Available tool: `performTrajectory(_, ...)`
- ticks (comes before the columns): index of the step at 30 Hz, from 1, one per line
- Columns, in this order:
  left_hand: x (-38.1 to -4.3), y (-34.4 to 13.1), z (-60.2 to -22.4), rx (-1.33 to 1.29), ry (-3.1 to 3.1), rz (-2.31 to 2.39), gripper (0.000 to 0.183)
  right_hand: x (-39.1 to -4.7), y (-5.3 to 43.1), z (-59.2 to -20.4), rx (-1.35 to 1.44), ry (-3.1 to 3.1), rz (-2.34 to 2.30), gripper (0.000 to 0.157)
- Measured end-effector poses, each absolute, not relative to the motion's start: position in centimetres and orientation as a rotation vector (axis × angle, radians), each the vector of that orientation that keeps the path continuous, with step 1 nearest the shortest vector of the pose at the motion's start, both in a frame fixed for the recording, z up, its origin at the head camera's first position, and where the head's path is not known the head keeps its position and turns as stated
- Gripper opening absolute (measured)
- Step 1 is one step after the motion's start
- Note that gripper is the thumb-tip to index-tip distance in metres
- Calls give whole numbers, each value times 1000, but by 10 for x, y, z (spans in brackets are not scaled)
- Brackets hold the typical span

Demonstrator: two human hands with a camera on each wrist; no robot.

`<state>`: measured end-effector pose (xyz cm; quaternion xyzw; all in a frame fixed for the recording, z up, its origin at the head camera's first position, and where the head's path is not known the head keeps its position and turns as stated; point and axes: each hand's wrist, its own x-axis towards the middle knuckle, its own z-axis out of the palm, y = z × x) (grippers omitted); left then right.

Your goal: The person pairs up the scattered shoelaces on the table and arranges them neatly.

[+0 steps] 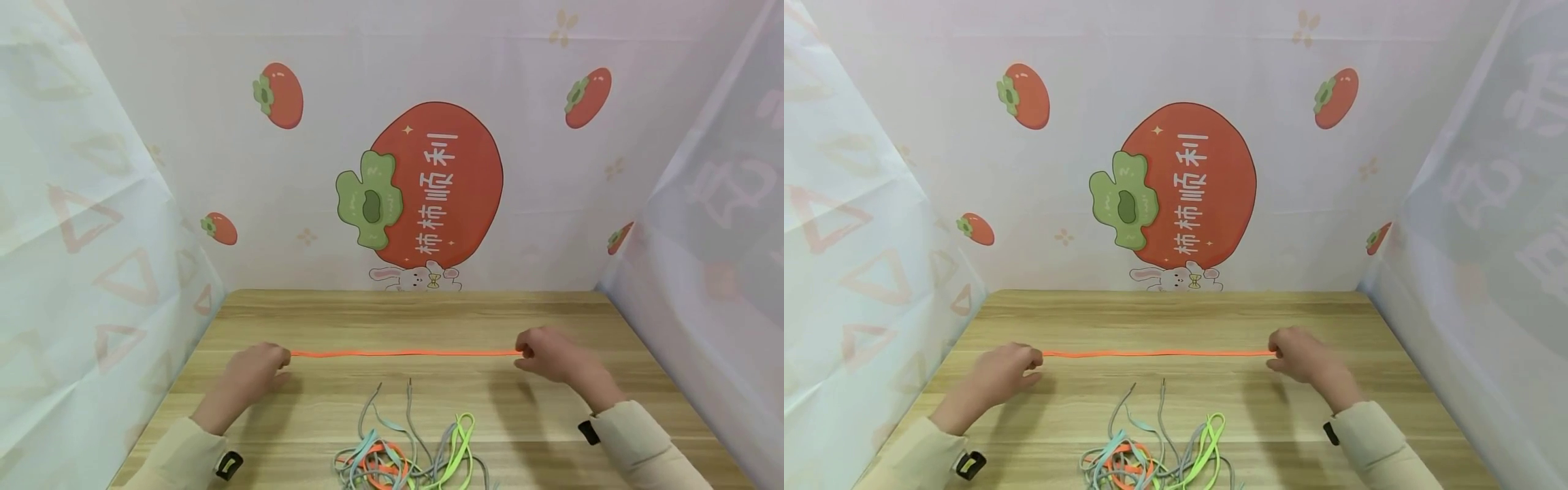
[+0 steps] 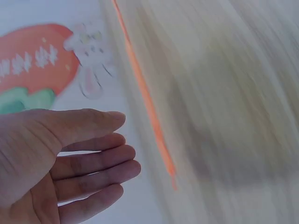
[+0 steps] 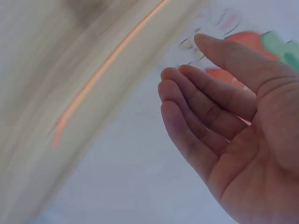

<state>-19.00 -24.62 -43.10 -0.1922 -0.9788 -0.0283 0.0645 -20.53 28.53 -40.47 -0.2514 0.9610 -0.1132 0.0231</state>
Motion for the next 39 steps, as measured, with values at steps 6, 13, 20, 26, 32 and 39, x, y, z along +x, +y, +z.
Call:
performTrajectory(6, -178, -211, -415, -756, -2924, -125, 14, -196, 251, -399, -864, 2914, -413, 17)
performTrajectory(13, -168, -175, -407, -1041, -2901, -310, 14, -183, 216, -397, -990, 2788, -507, 8)
performTrajectory(20, -158, -149, -417, -1214, -2887, -422, 13, -169, 182, -410, -1054, 2663, -572, 6)
performTrajectory(26, -152, -133, -429, -1308, -2883, -510, 18, -157, 157, -428, -1086, 2540, -678, 11)
performTrajectory(32, -148, -124, -440, -1340, -2845, -639, 14, -146, 135, -441, -1152, 2477, -752, 12)
performTrajectory(39, -149, -119, -449, -1350, -2801, -761, 11, -137, 118, -454, -1220, 2455, -780, 27)
